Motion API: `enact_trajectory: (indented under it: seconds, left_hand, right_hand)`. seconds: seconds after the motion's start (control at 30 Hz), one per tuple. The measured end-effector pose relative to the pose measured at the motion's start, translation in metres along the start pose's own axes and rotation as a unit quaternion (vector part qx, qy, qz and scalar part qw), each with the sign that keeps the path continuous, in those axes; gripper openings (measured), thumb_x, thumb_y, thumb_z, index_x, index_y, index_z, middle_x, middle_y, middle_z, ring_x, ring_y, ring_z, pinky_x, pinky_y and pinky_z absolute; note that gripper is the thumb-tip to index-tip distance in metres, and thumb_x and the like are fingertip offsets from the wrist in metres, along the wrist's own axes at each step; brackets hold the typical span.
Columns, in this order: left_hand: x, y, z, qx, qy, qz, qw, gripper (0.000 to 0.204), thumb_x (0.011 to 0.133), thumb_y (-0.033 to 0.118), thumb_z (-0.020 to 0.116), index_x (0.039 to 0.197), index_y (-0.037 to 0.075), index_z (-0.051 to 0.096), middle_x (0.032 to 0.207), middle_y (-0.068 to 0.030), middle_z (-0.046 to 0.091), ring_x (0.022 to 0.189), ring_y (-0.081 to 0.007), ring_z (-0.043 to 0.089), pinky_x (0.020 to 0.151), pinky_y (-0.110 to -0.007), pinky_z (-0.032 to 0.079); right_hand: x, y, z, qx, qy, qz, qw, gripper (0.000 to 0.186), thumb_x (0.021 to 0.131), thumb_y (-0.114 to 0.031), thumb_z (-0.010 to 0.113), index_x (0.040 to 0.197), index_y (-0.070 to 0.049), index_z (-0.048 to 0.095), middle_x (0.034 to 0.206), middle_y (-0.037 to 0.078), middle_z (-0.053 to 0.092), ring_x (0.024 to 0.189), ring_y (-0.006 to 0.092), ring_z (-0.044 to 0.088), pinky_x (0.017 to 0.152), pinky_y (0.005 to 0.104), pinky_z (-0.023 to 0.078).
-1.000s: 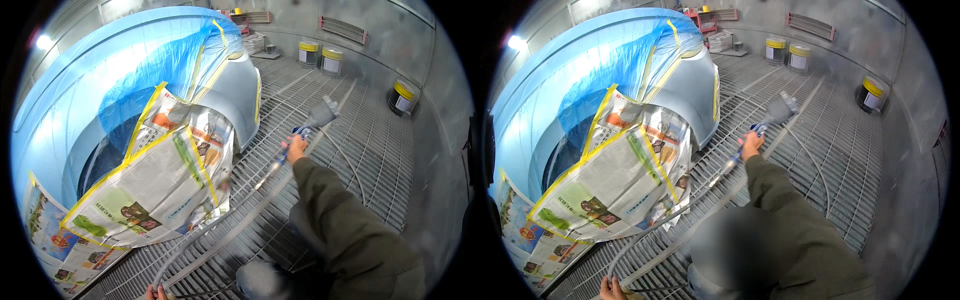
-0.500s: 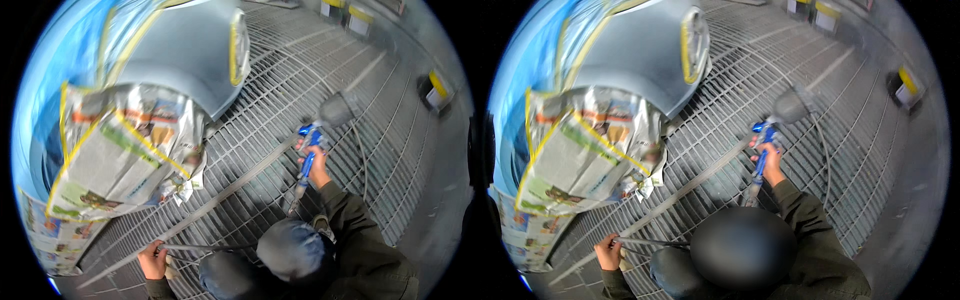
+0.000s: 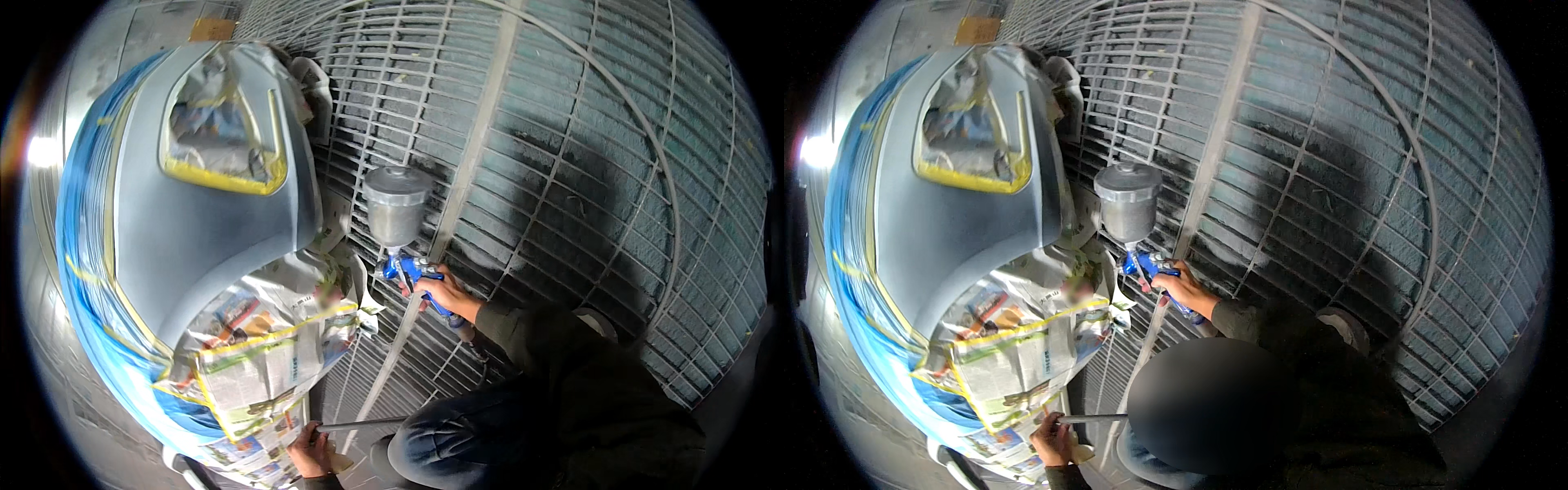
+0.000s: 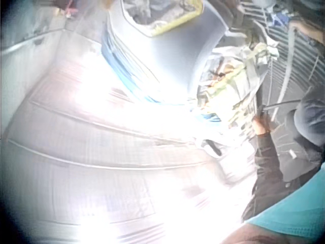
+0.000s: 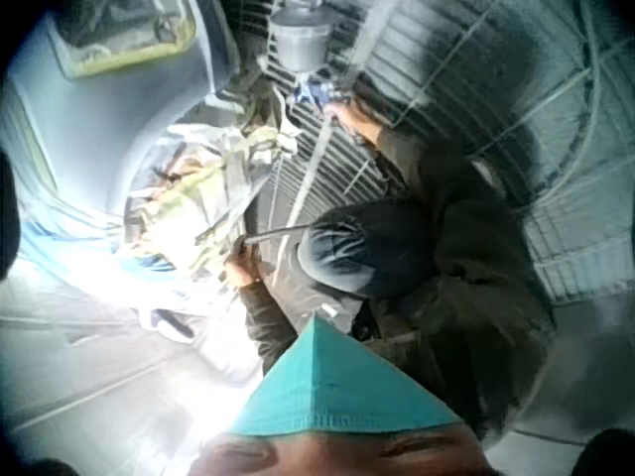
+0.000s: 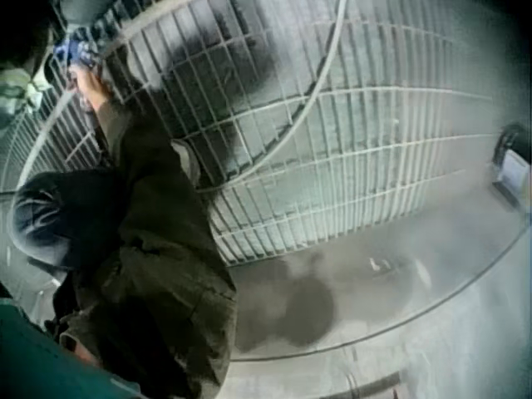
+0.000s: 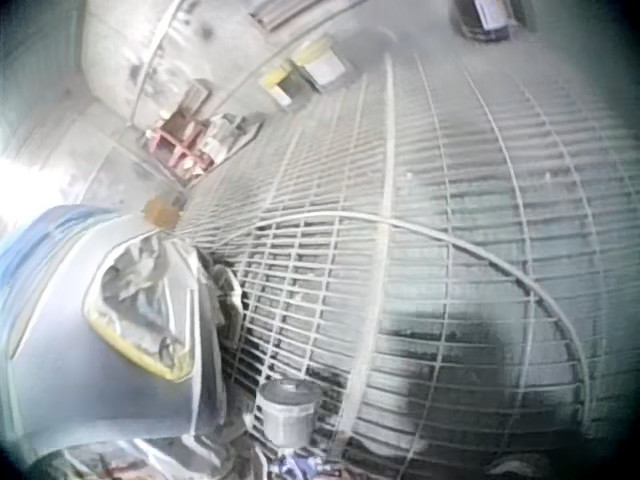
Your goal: The person uses a spray gun to apply paint to the front bumper and lower body of a car in a paint booth. The car is masked with blue plastic and tape. The person moves around the vehicle to cover different areas, including the bumper, side panels, and rear.
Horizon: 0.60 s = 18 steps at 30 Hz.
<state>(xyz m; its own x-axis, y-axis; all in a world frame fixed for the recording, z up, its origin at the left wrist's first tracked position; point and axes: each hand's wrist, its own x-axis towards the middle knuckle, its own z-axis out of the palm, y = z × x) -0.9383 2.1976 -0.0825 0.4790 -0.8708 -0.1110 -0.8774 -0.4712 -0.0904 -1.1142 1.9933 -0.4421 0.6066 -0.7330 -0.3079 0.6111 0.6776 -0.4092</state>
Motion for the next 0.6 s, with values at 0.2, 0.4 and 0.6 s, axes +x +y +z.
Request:
enact_trajectory:
  seconds: [0.2, 0.4, 0.6]
  left_hand:
    - [0.024, 0.067, -0.002, 0.02, -0.018, -0.027, 0.999, 0.025, 0.073, 0.0, 0.072, 0.097, 0.003, 0.073, 0.066, -0.0057, 0.064, 0.059, -0.0104, 0.059, 0.057, -0.027, 0.048]
    - [0.031, 0.079, -0.005, 0.048, 0.026, -0.047, 0.997, 0.019, 0.079, 0.007, 0.068, 0.097, 0.004, 0.073, 0.062, -0.0057, 0.062, 0.056, -0.01, 0.057, 0.055, -0.026, 0.045]
    - [0.045, 0.083, -0.014, 0.098, 0.061, -0.025, 0.993, 0.019, 0.075, 0.01, 0.069, 0.092, 0.002, 0.072, 0.059, -0.0052, 0.06, 0.053, -0.011, 0.055, 0.053, -0.027, 0.043]
  right_hand:
    - [0.036, -0.012, -0.032, 0.03, 0.009, 0.032, 0.999, 0.02, 0.079, -0.021, 0.058, 0.085, -0.005, 0.068, 0.084, 0.005, 0.07, 0.077, 0.0127, 0.062, 0.051, 0.0298, 0.042]
    - [0.067, -0.063, -0.027, 0.094, -0.026, -0.035, 0.995, 0.024, 0.077, -0.021, 0.058, 0.088, -0.002, 0.067, 0.074, 0.006, 0.065, 0.068, 0.0119, 0.058, 0.048, 0.0261, 0.039]
    - [0.114, -0.117, -0.03, 0.073, 0.025, -0.09, 0.993, 0.025, 0.076, -0.024, 0.059, 0.084, -0.001, 0.067, 0.073, 0.007, 0.065, 0.065, 0.0134, 0.058, 0.046, 0.0274, 0.039]
